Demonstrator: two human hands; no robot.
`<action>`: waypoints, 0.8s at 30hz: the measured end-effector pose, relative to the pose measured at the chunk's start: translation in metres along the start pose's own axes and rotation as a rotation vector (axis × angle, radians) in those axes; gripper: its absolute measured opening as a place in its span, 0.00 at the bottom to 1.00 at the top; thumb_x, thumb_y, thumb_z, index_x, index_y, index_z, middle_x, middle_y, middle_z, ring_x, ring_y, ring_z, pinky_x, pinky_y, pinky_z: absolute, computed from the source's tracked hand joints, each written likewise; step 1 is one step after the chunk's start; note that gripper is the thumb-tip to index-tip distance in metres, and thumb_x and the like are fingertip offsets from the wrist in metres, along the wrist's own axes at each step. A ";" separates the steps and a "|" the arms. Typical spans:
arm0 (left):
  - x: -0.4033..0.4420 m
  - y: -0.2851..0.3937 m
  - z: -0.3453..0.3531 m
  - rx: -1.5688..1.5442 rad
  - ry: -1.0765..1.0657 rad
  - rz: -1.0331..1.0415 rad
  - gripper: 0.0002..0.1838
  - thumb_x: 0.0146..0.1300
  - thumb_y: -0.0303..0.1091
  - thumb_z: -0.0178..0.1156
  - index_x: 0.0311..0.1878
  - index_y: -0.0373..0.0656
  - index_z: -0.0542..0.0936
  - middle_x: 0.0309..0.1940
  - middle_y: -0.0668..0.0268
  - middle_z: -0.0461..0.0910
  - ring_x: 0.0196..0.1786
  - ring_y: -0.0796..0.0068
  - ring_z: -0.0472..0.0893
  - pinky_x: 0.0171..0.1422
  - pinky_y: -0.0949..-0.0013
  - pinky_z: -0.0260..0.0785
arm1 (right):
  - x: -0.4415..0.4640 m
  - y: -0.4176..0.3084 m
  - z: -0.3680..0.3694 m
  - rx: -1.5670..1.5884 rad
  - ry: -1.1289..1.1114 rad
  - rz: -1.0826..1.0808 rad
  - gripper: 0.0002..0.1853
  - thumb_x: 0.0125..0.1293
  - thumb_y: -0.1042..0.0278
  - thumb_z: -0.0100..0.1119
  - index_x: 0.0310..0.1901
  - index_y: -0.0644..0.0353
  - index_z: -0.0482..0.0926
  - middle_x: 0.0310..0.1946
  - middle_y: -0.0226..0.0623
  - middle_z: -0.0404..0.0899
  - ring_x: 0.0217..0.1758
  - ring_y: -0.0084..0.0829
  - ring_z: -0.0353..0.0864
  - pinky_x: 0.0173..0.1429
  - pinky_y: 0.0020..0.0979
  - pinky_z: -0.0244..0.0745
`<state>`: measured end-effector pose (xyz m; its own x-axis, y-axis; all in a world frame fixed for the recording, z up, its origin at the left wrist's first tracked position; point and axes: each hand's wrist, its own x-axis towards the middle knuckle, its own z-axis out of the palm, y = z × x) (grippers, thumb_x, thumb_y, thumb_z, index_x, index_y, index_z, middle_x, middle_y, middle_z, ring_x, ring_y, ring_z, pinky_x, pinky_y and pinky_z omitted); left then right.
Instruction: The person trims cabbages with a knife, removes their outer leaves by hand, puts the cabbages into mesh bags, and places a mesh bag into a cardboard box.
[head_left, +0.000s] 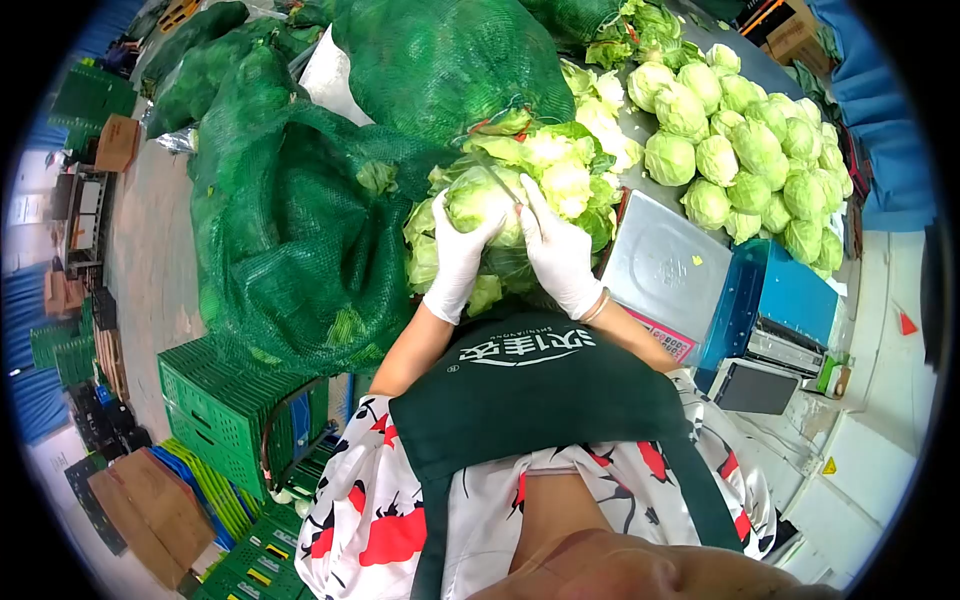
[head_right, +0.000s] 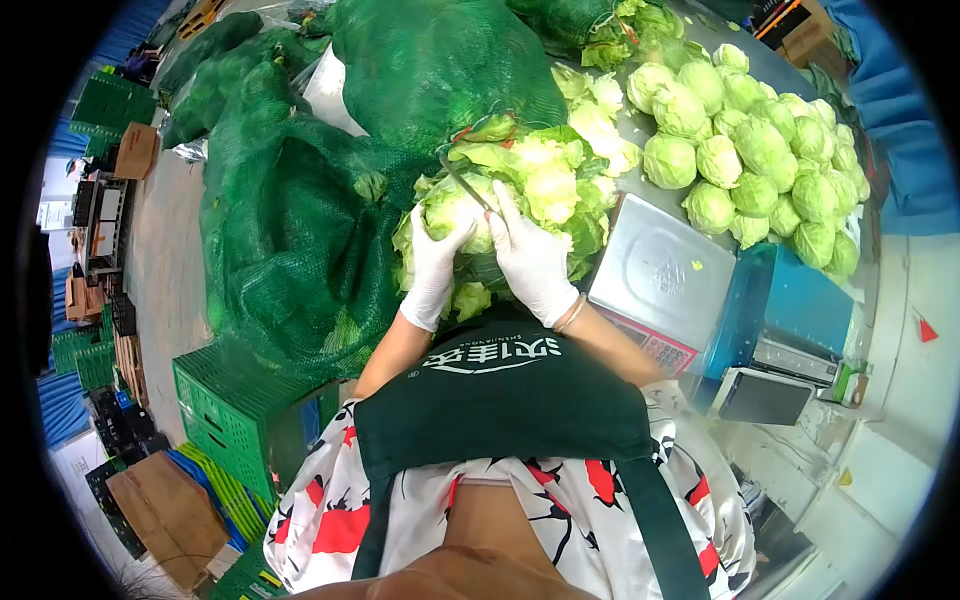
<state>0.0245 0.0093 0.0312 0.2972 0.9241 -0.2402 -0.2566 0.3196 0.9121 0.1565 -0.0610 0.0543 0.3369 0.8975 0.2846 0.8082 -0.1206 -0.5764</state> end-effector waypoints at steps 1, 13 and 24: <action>0.002 -0.002 0.001 -0.019 0.004 0.006 0.43 0.53 0.26 0.75 0.68 0.38 0.59 0.57 0.57 0.75 0.58 0.69 0.77 0.64 0.66 0.72 | 0.002 0.000 -0.001 0.049 -0.020 0.033 0.22 0.76 0.55 0.52 0.69 0.49 0.73 0.22 0.44 0.81 0.20 0.42 0.81 0.26 0.40 0.75; -0.003 0.002 -0.022 -0.280 -0.337 -0.100 0.44 0.55 0.28 0.67 0.74 0.36 0.59 0.65 0.55 0.72 0.68 0.64 0.72 0.72 0.61 0.66 | 0.039 0.115 0.001 0.262 -0.018 0.341 0.24 0.78 0.51 0.48 0.62 0.62 0.78 0.48 0.52 0.85 0.48 0.37 0.87 0.55 0.33 0.76; 0.015 0.014 -0.020 0.079 -0.355 -0.052 0.38 0.63 0.33 0.68 0.72 0.33 0.62 0.63 0.58 0.74 0.63 0.69 0.76 0.67 0.67 0.70 | 0.046 0.011 -0.038 0.482 -0.240 0.191 0.29 0.63 0.53 0.71 0.65 0.48 0.79 0.22 0.20 0.70 0.23 0.11 0.60 0.25 0.20 0.62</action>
<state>0.0068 0.0313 0.0336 0.6119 0.7725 -0.1697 -0.1653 0.3347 0.9277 0.1991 -0.0368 0.0906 0.2901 0.9570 -0.0085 0.4132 -0.1332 -0.9008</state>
